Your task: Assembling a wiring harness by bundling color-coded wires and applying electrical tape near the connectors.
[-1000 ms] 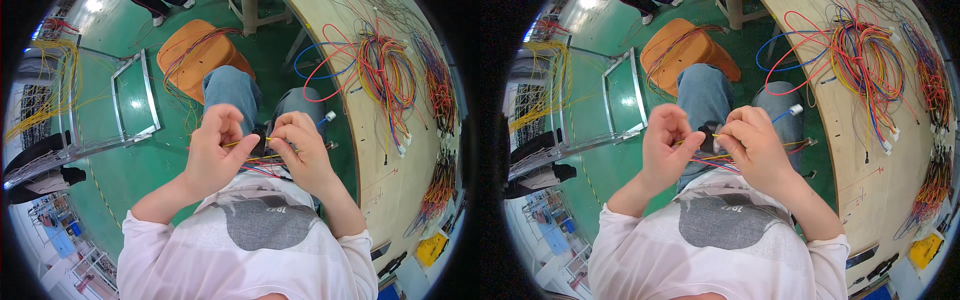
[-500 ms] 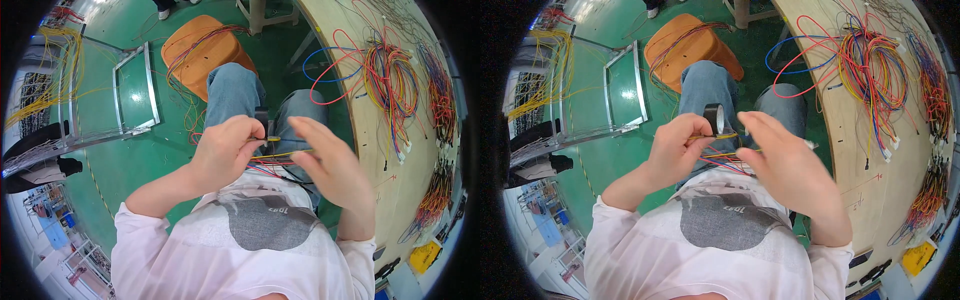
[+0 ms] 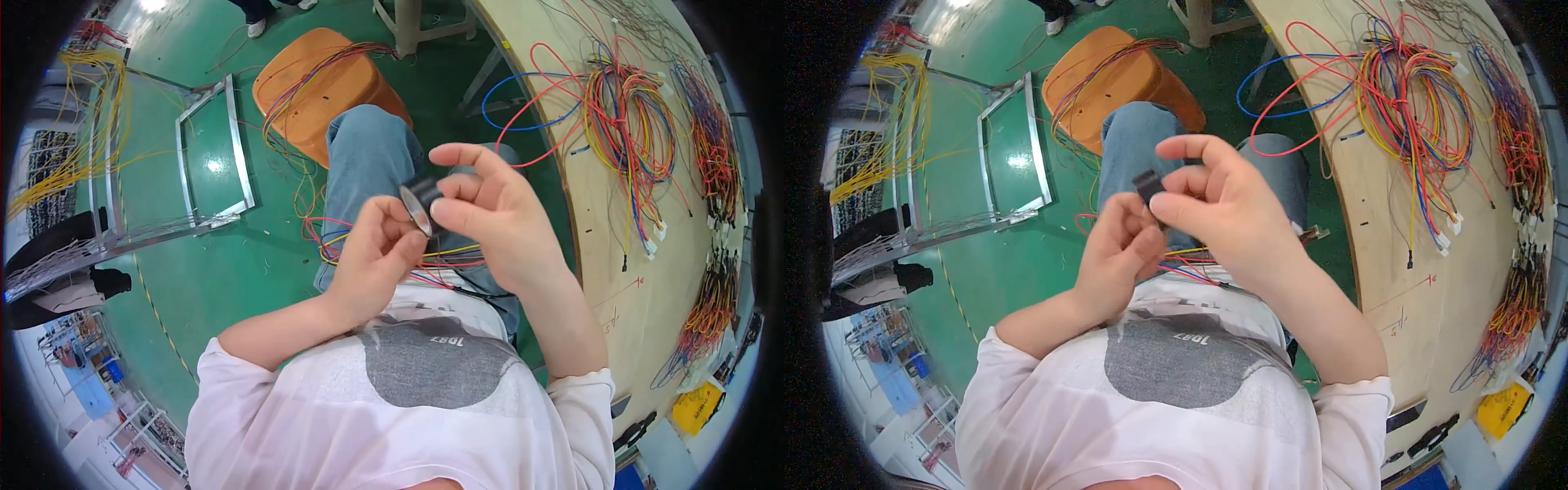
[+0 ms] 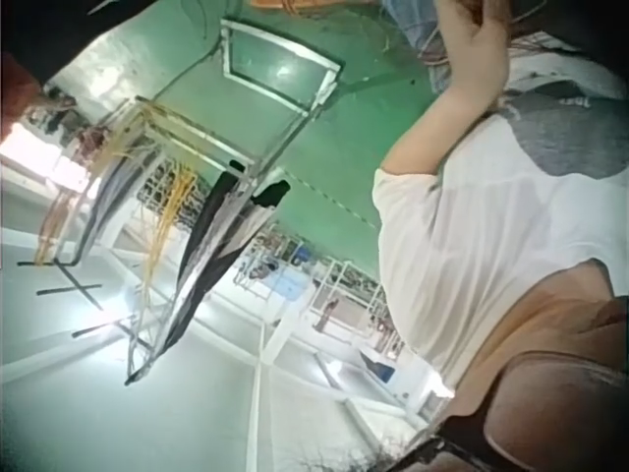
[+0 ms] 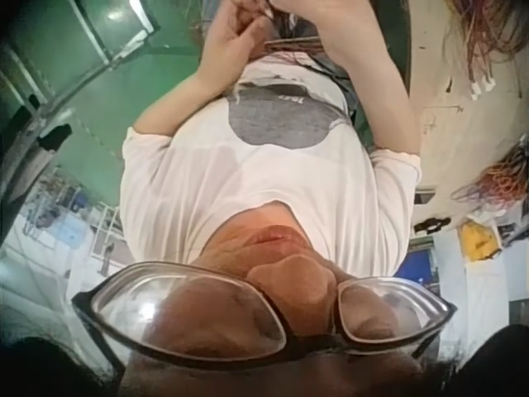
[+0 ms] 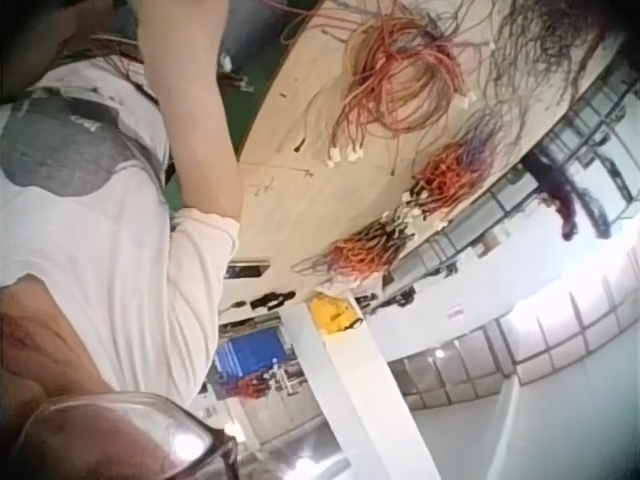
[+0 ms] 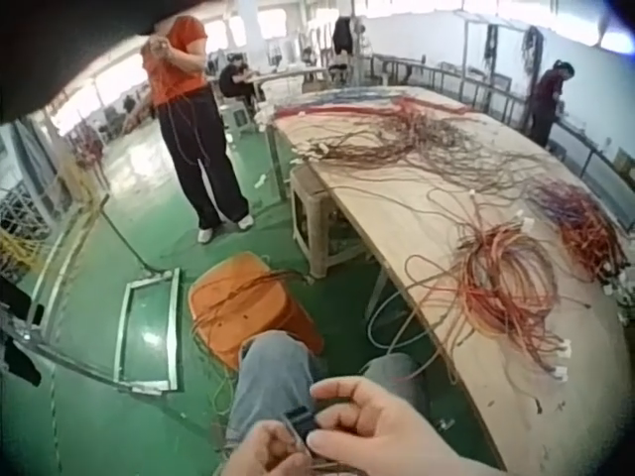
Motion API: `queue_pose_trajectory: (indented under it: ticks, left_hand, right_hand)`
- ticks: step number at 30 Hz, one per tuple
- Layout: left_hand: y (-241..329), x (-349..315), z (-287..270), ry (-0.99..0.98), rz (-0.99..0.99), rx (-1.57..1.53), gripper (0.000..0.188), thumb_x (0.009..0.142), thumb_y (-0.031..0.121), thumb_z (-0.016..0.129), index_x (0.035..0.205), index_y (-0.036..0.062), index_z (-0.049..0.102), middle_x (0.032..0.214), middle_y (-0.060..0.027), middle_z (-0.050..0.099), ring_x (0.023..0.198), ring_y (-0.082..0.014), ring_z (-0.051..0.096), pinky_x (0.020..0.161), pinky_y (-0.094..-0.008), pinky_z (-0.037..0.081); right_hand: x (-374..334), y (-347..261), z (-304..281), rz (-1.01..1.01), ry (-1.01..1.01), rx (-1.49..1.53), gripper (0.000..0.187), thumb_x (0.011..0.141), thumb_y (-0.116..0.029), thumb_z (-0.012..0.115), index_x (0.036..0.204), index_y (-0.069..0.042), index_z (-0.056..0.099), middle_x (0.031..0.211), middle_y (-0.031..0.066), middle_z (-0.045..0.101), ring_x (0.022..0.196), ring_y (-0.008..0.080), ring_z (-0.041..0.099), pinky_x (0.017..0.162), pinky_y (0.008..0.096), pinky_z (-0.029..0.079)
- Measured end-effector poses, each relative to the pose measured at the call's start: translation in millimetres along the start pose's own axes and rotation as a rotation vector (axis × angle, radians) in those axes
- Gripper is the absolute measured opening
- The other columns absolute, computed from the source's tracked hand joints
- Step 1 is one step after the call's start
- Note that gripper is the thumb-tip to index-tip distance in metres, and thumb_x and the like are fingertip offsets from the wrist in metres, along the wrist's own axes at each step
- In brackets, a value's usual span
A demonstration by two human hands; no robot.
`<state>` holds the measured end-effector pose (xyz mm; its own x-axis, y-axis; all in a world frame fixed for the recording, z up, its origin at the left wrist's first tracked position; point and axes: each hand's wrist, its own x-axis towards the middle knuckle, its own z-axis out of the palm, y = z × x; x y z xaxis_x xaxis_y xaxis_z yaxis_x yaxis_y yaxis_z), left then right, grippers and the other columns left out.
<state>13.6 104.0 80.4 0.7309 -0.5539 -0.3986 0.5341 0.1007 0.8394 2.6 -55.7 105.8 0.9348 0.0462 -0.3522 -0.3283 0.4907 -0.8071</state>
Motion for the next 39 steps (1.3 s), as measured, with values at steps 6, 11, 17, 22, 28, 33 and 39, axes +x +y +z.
queue_pose_trajectory:
  ticks: [6, 11, 17, 22, 28, 33, 39]
  left_hand:
    - [7.6, 13.0, 11.9, -0.285, -0.669, -0.493, 0.017, 0.079, 0.005, 0.052, 0.096, 0.0024, 0.052, 0.084, -0.0060, 0.055, 0.073, -0.0141, 0.054, 0.069, -0.0287, 0.046]
    - [7.3, 16.2, 20.0, -0.271, -0.811, -0.636, 0.021, 0.086, 0.020, 0.044, 0.102, 0.0061, 0.049, 0.092, -0.0050, 0.052, 0.072, -0.0170, 0.053, 0.070, -0.0353, 0.047]
    - [12.1, 11.8, 33.6, -0.199, -0.795, -0.466, 0.019, 0.089, 0.027, 0.041, 0.097, 0.0107, 0.045, 0.083, -0.0016, 0.048, 0.060, -0.0130, 0.050, 0.056, -0.0276, 0.045]
    - [12.8, 13.1, 24.3, -0.153, -0.726, -0.432, 0.013, 0.089, 0.024, 0.041, 0.084, 0.0122, 0.046, 0.066, 0.0038, 0.035, 0.044, -0.0022, 0.024, 0.036, -0.0175, 0.014]
    - [12.4, 17.1, 13.6, -0.119, -0.474, -0.275, 0.010, 0.084, 0.014, 0.051, 0.081, 0.0050, 0.050, 0.070, 0.0008, 0.045, 0.047, -0.0014, 0.036, 0.038, -0.0161, 0.027]
    - [-4.9, 14.2, 13.2, -0.148, -0.030, 0.144, 0.011, 0.075, 0.000, 0.058, 0.085, 0.0004, 0.051, 0.080, -0.0031, 0.052, 0.070, -0.0067, 0.051, 0.059, -0.0189, 0.043]
    - [5.2, 10.1, 6.4, -0.217, 0.048, 0.810, 0.012, 0.080, 0.006, 0.053, 0.075, -0.0012, 0.046, 0.065, -0.0070, 0.048, 0.058, -0.0087, 0.045, 0.049, -0.0250, 0.036]
  right_hand:
    - [-33.5, -1.2, -11.6, -0.025, 0.010, -0.001, 0.018, 0.076, 0.002, 0.046, 0.093, -0.001, 0.042, 0.071, 0.0015, 0.052, 0.061, 0.0058, 0.049, 0.052, 0.0178, 0.039]
    - [-47.3, 3.0, -24.8, -0.022, 0.034, 0.150, 0.009, 0.074, 0.001, 0.050, 0.082, -0.001, 0.045, 0.070, 0.0015, 0.052, 0.061, 0.0032, 0.048, 0.052, 0.0164, 0.038]
    - [-49.2, 1.2, -26.7, -0.116, -0.021, -0.422, 0.019, 0.069, 0.004, 0.059, 0.079, -0.002, 0.044, 0.069, 0.0000, 0.050, 0.061, 0.0045, 0.048, 0.056, 0.0181, 0.040]
    - [-57.2, 4.5, -40.6, 0.116, -0.018, -0.255, 0.017, 0.072, 0.000, 0.052, 0.087, -0.001, 0.046, 0.069, 0.0009, 0.050, 0.060, 0.0049, 0.047, 0.055, 0.0188, 0.039]
    - [-42.7, 12.6, -22.2, 0.170, 0.086, -0.608, 0.018, 0.077, -0.013, 0.053, 0.090, -0.001, 0.055, 0.056, 0.0039, 0.055, 0.047, 0.0083, 0.049, 0.047, 0.0239, 0.039]
    - [-40.2, 13.7, -23.8, 0.314, -0.097, -0.560, 0.014, 0.078, -0.012, 0.049, 0.079, 0.000, 0.055, 0.057, 0.0065, 0.054, 0.048, 0.0113, 0.053, 0.047, 0.0256, 0.040]
    - [-42.0, 24.8, -23.2, 0.050, -0.117, -0.655, 0.015, 0.077, -0.014, 0.052, 0.076, 0.000, 0.057, 0.060, 0.0121, 0.056, 0.056, 0.0201, 0.056, 0.051, 0.0319, 0.042]
